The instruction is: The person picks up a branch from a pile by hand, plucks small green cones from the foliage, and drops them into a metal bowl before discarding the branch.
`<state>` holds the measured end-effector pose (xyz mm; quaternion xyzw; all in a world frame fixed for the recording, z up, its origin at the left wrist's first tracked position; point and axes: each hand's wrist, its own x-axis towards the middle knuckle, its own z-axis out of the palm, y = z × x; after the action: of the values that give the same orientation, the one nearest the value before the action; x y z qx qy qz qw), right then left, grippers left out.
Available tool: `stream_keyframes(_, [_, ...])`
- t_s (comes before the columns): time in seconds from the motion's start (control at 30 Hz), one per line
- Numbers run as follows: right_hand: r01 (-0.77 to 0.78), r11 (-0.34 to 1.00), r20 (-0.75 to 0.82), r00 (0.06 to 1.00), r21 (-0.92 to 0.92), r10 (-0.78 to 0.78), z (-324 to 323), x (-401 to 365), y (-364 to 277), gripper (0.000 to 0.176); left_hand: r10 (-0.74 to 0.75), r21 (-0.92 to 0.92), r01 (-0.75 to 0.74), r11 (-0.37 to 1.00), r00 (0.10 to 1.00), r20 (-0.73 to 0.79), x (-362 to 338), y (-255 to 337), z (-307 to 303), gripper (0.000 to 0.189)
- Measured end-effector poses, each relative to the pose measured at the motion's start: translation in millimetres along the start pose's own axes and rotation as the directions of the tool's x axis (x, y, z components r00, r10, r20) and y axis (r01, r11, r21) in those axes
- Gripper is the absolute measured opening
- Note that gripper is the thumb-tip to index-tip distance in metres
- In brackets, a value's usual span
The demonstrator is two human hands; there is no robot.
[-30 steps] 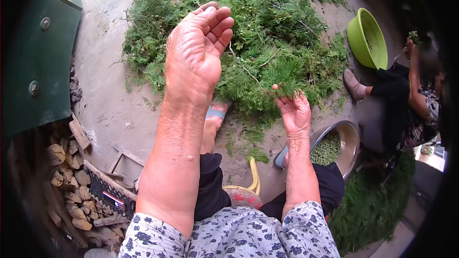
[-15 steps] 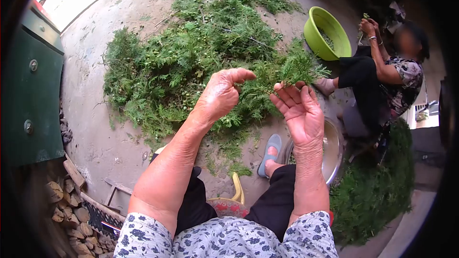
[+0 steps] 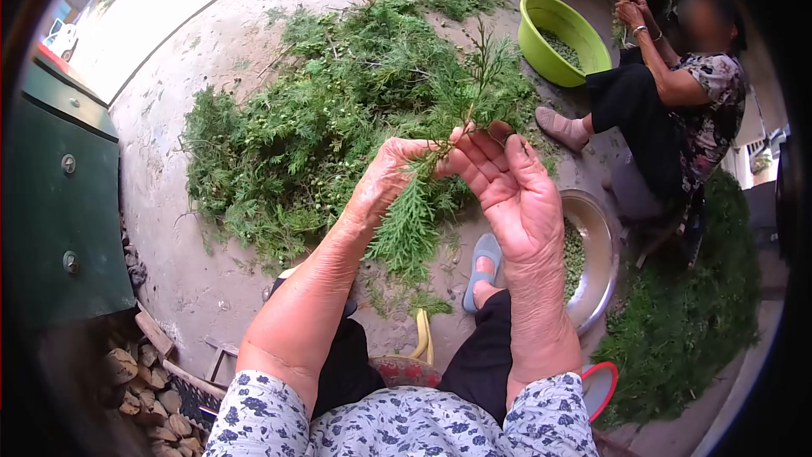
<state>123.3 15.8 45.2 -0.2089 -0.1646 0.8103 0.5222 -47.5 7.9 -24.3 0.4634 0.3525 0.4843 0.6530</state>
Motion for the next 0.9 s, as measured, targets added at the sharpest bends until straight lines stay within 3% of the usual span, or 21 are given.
stream_keyframes(0.07, [0.04,0.995,-0.007,0.999,-0.094,-0.04,-6.3,-0.2,-13.0,0.021,0.038,-0.45,-0.09,0.889,0.992,-0.124,-5.7,1.0,9.3,0.032])
stream_keyframes(0.1, [0.07,0.979,-0.005,0.997,-0.193,-0.073,-10.2,-0.8,-19.8,0.021,0.064,-0.426,-0.158,0.891,0.972,-0.228,-2.7,-4.0,16.1,0.024])
stream_keyframes(0.13, [0.131,0.945,-0.023,0.989,-0.301,-0.144,-16.1,-1.5,-23.9,0.022,-0.021,-0.346,-0.075,0.935,0.964,-0.264,3.3,-2.2,17.5,0.026])
stream_keyframes(0.17, [0.13,0.946,-0.023,0.989,-0.296,-0.143,-24.4,-1.0,-27.2,0.022,-0.101,-0.266,0.016,0.964,0.946,-0.307,8.7,10.1,20.3,0.029])
stream_keyframes(0.23, [0.159,0.808,-0.104,0.96,-0.568,-0.261,-43.5,0.0,-30.6,0.022,-0.167,-0.353,0.06,0.934,0.945,-0.281,5.9,24.3,20.0,0.024])
stream_keyframes(0.27, [0.141,0.789,-0.109,0.961,-0.598,-0.255,-50.4,-1.0,-29.5,0.023,-0.227,-0.439,0.1,0.893,0.942,-0.247,5.4,27.4,18.8,0.018])
stream_keyframes(0.43, [-0.006,0.692,-0.103,0.99,-0.722,-0.1,-57.6,-8.4,-27.7,0.023,-0.221,-0.436,0.049,0.899,0.909,-0.354,11.7,23.7,20.1,0.016])
stream_keyframes(0.53, [0.135,0.309,0.072,0.976,-0.941,-0.207,-63.7,-6.6,-31.2,0.03,-0.237,-0.434,0.054,0.899,0.894,-0.38,12.1,19.4,17.0,0.015])
stream_keyframes(0.63, [0.096,0.197,0.05,0.973,-0.976,-0.227,-69.3,-4.6,-38.7,0.031,-0.224,-0.424,0.027,0.905,0.878,-0.423,13.4,18.2,13.3,0.016])
stream_keyframes(0.67, [-0.034,0.312,-0.086,0.984,-0.95,-0.153,-59.3,-7.8,-44.0,0.027,-0.245,-0.44,0.03,0.897,0.864,-0.44,13.2,20.7,14.3,0.015])
stream_keyframes(0.7, [-0.031,0.314,-0.082,0.985,-0.949,-0.15,-57.1,-8.4,-46.0,0.027,-0.242,-0.437,0.027,0.899,0.862,-0.445,13.5,19.5,13.8,0.015])
stream_keyframes(0.77, [0.119,0.005,0.119,0.991,-0.993,-0.056,-57.0,-9.0,-47.2,0.023,-0.199,-0.441,-0.005,0.897,0.889,-0.414,13.5,16.2,13.0,0.016])
stream_keyframes(0.8, [0.174,-0.075,0.181,0.979,-0.982,-0.094,-60.0,-8.7,-42.9,0.022,-0.201,-0.438,0.01,0.899,0.898,-0.392,13.3,17.2,13.5,0.015])
stream_keyframes(0.83, [0.184,-0.069,0.19,0.978,-0.981,-0.089,-60.1,-8.8,-40.3,0.022,-0.203,-0.431,0.026,0.902,0.906,-0.371,14.1,15.0,12.9,0.014])
stream_keyframes(0.9, [0.291,-0.302,0.324,0.944,-0.908,-0.064,-59.7,-9.1,-36.8,0.024,-0.19,-0.354,0.053,0.934,0.912,-0.364,12.9,18.9,16.6,0.013])
